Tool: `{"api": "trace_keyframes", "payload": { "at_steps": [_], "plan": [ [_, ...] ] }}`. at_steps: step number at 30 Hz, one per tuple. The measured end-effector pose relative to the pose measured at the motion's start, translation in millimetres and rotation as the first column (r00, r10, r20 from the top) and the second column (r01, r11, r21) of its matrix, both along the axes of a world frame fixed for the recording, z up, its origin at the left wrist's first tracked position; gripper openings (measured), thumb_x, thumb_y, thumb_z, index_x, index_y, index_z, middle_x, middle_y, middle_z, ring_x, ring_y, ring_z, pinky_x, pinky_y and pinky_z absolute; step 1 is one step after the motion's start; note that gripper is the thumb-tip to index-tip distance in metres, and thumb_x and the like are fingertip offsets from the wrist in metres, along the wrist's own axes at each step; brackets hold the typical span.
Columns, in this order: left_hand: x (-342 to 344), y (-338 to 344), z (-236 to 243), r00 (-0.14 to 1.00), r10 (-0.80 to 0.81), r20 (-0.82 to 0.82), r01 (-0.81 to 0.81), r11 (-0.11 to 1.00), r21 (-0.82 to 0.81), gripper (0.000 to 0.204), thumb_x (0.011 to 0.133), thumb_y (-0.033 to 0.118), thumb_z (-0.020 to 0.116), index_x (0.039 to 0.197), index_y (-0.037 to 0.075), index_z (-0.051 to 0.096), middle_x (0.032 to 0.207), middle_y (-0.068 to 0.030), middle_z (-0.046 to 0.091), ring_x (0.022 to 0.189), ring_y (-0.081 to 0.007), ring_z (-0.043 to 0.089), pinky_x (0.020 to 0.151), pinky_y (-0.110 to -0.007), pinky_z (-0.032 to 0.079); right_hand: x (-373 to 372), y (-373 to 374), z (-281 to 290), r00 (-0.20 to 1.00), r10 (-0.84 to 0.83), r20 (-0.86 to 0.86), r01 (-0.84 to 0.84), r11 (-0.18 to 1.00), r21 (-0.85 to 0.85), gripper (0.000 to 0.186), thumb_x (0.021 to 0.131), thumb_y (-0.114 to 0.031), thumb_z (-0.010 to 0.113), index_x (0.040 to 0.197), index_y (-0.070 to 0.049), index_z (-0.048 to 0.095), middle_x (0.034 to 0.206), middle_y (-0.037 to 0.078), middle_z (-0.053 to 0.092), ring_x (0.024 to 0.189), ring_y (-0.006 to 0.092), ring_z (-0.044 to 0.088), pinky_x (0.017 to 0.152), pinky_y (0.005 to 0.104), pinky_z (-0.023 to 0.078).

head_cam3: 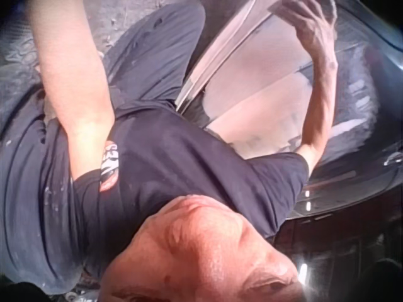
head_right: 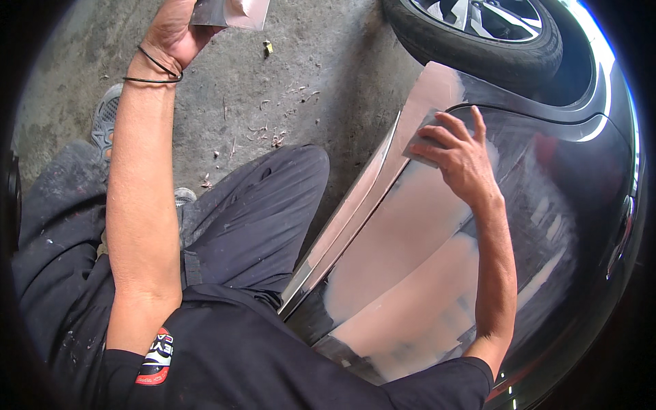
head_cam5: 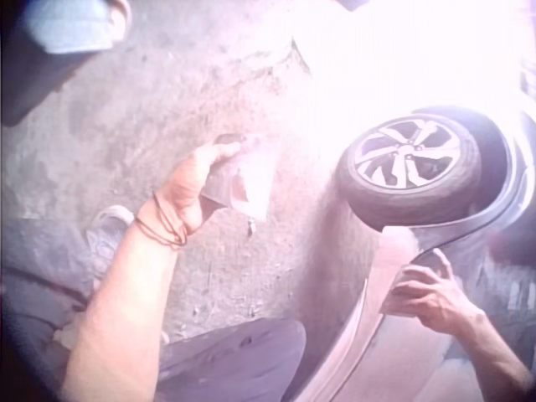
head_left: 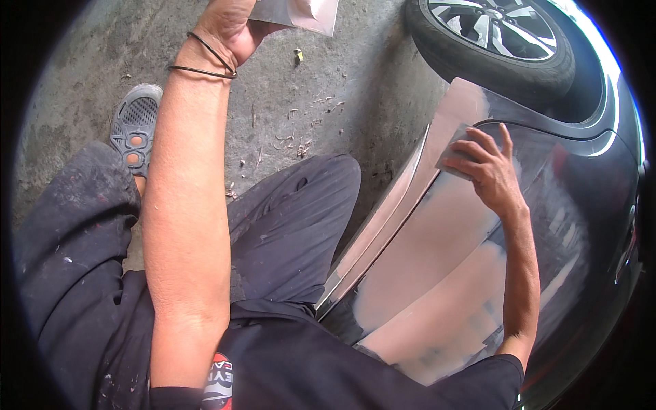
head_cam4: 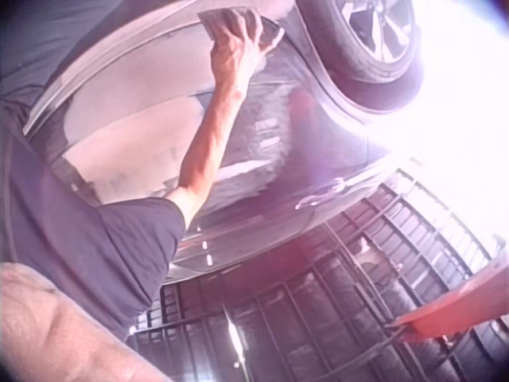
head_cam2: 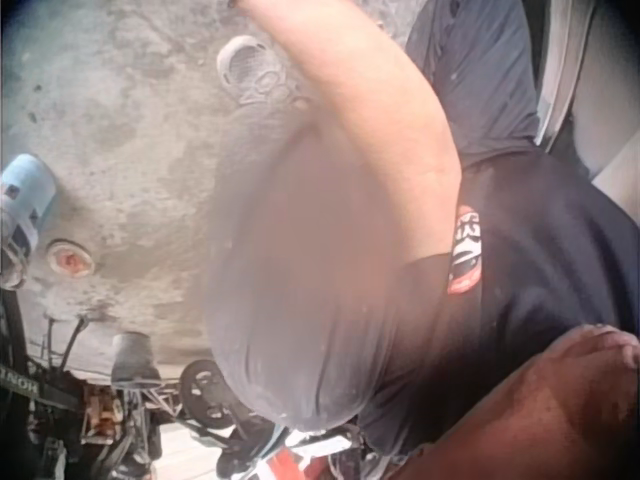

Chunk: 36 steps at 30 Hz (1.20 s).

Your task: The person applies body filler to a car panel. They mix the putty on a spreader, then apply and smooth it onto a dented section of the car body.

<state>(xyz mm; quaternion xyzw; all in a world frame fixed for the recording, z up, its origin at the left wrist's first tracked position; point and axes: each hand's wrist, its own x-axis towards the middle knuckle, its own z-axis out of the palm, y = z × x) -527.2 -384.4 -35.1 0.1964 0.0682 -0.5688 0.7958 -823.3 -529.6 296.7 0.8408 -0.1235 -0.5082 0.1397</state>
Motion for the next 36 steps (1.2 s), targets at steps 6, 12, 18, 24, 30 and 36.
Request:
{"api": "trace_keyframes", "payload": {
  "at_steps": [6, 12, 18, 24, 30, 36],
  "plan": [
    [-8.7, -1.7, -5.3, 1.0, 0.002, -0.001, -0.002, 1.0, 0.005, 0.03, 0.107, 0.018, 0.063, 0.134, 0.006, 0.069, 0.122, -0.01, 0.077, 0.109, -0.0239, 0.075, 0.093, -0.04, 0.064, -12.6, -9.6, -23.8, 0.998, -0.037, -0.052, 0.039, 0.998, 0.045, 0.055, 0.092, 0.009, 0.073, 0.112, -0.039, 0.088, 0.134, -0.013, 0.077, 0.155, 0.0185, 0.048, 0.14, 0.0659, 0.007],
    [-11.1, -2.8, 5.7, 1.0, -0.031, -0.002, 0.031, 0.999, -0.018, 0.031, 0.107, 0.019, 0.065, 0.135, 0.005, 0.069, 0.12, -0.0099, 0.076, 0.109, -0.0235, 0.075, 0.091, -0.04, 0.065, -18.1, -21.5, -37.0, 0.994, -0.051, -0.097, 0.057, 0.996, 0.062, 0.055, 0.089, 0.009, 0.074, 0.111, -0.039, 0.088, 0.129, -0.013, 0.079, 0.151, 0.0181, 0.052, 0.14, 0.066, 0.007],
    [-14.2, -0.7, 6.1, 0.998, -0.035, 0.052, 0.039, 0.997, -0.07, 0.031, 0.107, 0.02, 0.066, 0.133, 0.005, 0.069, 0.115, -0.009, 0.077, 0.102, -0.0216, 0.076, 0.085, -0.037, 0.066, -0.2, -14.6, -27.4, 0.988, -0.034, -0.148, 0.032, 0.999, -0.014, 0.054, 0.088, 0.009, 0.072, 0.108, -0.039, 0.089, 0.128, -0.013, 0.079, 0.148, 0.0176, 0.055, 0.141, 0.0649, 0.008],
    [-19.4, -5.2, 2.5, 0.997, -0.075, 0.025, 0.076, 0.997, -0.026, 0.031, 0.107, 0.021, 0.066, 0.134, 0.005, 0.068, 0.114, -0.0089, 0.076, 0.099, -0.0214, 0.076, 0.084, -0.037, 0.066, 0.2, -14.2, -39.0, 0.998, -0.054, -0.022, 0.056, 0.994, 0.099, 0.054, 0.089, 0.01, 0.073, 0.107, -0.039, 0.089, 0.125, -0.013, 0.08, 0.147, 0.0168, 0.056, 0.141, 0.0649, 0.009],
    [-25.4, -7.4, 2.3, 0.999, -0.039, 0.0, 0.039, 0.999, 0.006, 0.033, 0.107, 0.022, 0.066, 0.136, 0.005, 0.068, 0.114, -0.0093, 0.076, 0.1, -0.0217, 0.076, 0.082, -0.037, 0.066, -10.2, -11.5, -53.3, 0.993, -0.071, -0.095, 0.074, 0.997, 0.021, 0.048, 0.093, 0.005, 0.074, 0.105, -0.039, 0.089, 0.124, -0.013, 0.08, 0.149, 0.0167, 0.054, 0.141, 0.0652, 0.007],
    [-21.8, -4.6, 7.2, 0.99, -0.137, 0.028, 0.138, 0.99, -0.039, 0.035, 0.108, 0.024, 0.067, 0.137, 0.004, 0.068, 0.116, -0.0093, 0.077, 0.104, -0.0215, 0.076, 0.086, -0.037, 0.066, -16.3, -13.4, -63.6, 0.994, -0.049, -0.1, 0.052, 0.998, 0.023, 0.047, 0.093, 0.005, 0.075, 0.106, -0.038, 0.089, 0.125, -0.013, 0.08, 0.148, 0.0164, 0.054, 0.141, 0.0663, 0.005]
  ]
}}
